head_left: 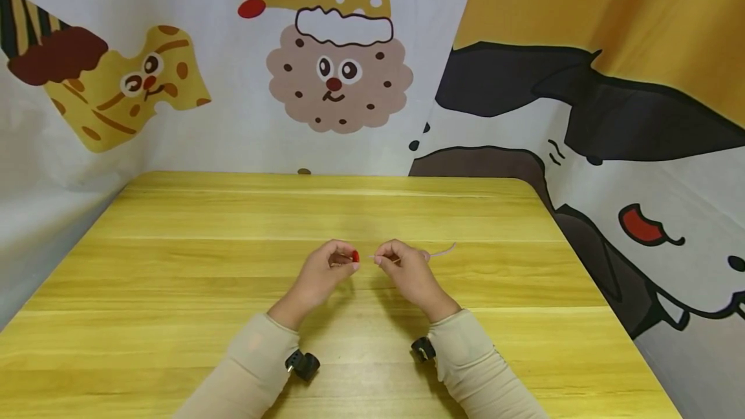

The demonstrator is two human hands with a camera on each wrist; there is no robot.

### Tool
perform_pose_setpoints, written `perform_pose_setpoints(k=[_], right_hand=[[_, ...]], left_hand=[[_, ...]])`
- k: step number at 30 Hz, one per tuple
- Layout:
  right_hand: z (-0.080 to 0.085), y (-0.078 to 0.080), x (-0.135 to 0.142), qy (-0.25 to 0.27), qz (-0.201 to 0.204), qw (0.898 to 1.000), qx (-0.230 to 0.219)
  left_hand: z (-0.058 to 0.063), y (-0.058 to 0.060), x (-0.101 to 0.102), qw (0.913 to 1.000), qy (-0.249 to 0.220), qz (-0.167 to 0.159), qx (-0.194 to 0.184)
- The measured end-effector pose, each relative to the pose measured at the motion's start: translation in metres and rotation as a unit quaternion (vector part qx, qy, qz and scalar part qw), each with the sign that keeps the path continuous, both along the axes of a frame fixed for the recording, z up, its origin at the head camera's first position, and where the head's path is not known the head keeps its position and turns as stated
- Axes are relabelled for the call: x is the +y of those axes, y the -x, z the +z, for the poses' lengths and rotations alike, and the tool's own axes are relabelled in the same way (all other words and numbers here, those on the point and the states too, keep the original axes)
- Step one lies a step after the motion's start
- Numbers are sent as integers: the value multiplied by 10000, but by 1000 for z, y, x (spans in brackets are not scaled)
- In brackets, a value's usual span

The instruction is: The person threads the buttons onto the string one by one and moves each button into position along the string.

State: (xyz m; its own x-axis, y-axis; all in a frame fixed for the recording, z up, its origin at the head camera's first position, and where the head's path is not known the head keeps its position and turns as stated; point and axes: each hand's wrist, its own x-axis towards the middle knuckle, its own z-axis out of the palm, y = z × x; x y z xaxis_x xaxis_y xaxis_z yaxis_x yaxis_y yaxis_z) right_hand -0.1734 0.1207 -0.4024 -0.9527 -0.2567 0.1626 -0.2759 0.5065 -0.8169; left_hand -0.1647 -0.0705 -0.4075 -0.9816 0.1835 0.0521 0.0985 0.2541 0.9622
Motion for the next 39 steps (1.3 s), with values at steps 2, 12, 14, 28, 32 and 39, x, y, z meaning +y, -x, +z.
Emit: perform_pose_setpoints(k=[2,12,14,28,32,39], right_hand=[[0,0,0,-12,-18,10000,-16],[-2,2,1,107,35,9999,-40],[-2,2,1,145,68,9999,-50],[2,-1,-2,311,12,9990,-326],[4,-2,-2,304,-32,9988,-375],[4,-2,-2,244,-7,9992,-331]], left_hand=[[0,0,2,10000,-20,-13,6],[1,-1,8,9996,-173,-200,-20],[0,0,9,9995,-196,-229,-35],[4,-2,12,9998,-79,-196,29],[4,-2,13,9997,-120,-210,43],[4,-3,14,9996,-156,-230,17]])
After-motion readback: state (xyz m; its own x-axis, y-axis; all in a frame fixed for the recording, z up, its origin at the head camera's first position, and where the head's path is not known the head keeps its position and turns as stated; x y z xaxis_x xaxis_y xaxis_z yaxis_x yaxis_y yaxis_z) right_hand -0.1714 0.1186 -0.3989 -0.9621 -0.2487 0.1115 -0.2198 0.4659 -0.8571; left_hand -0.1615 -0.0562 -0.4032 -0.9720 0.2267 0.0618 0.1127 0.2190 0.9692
